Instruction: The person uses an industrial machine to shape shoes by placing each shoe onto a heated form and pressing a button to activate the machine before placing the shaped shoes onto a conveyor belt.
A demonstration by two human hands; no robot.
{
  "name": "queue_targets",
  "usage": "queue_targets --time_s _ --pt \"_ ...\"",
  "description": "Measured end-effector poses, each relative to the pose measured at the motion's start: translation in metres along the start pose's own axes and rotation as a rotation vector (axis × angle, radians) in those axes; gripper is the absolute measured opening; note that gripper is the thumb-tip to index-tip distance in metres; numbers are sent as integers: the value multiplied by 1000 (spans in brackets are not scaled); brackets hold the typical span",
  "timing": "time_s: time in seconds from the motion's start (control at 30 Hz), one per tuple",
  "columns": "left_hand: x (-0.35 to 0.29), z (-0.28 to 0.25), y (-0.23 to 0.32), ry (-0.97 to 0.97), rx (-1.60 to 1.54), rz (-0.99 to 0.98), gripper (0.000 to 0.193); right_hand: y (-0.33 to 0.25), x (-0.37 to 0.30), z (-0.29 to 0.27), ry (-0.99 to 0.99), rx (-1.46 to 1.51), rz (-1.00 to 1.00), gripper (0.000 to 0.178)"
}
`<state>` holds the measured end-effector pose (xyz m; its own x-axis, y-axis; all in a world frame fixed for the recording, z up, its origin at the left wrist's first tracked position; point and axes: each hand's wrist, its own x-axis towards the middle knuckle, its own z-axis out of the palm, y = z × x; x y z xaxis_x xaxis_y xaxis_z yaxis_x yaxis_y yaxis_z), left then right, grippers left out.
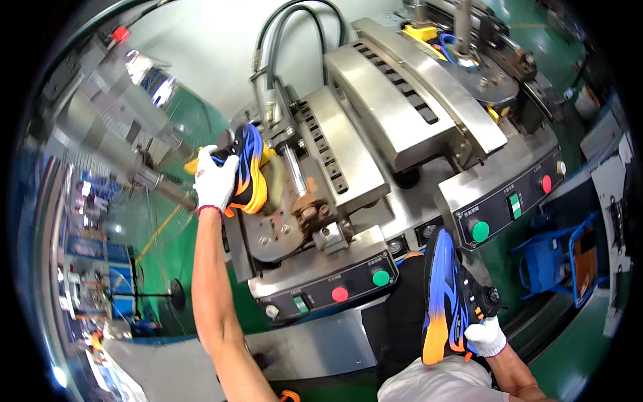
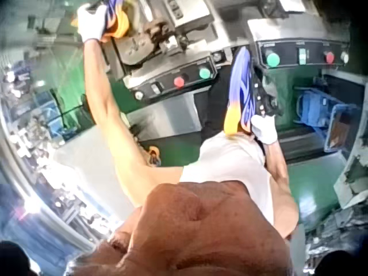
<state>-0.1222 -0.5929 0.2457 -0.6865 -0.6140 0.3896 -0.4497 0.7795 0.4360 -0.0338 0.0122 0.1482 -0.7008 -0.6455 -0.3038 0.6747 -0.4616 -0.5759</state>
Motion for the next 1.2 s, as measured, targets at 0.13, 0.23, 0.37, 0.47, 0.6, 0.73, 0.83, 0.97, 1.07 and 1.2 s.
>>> queue_targets --time_s 0.13,0.23,0.37,0.47,0.6,0.73,0.83,0.97,1.07,1.2 --pt "-114 -99 40 159 -224 -54 55 4 7 13 -16 -54 13 89" --pt "-239 -136 23 329 -171 -13 57 10 35 54 -3 -182 -52 79" --pt "-416 -160 -28 313 -163 -246 60 14 101 137 -79 -413 -13 58" --pt "-512 -138 -65 210 -123 -436 51 27 189 224 -252 -455 -72 20" --pt "-577 -121 -96 -14 -48 -475 40 36 325 293 -378 -710 -47 16" --pt "-628 -89 -116 -36 113 -444 48 60 423 323 -100 -1224 -55 24" --pt "-638 -82 -126 83 -20 -430 53 93 467 317 5 -1626 -112 37" --pt "-645 -74 -133 41 -109 -458 59 136 508 299 187 -2096 -481 39" --pt "-649 -73 -138 47 -158 -458 58 137 500 292 150 -2024 -462 42" --pt "-614 -72 -120 128 -110 -415 41 108 498 292 9 -2165 -407 48"
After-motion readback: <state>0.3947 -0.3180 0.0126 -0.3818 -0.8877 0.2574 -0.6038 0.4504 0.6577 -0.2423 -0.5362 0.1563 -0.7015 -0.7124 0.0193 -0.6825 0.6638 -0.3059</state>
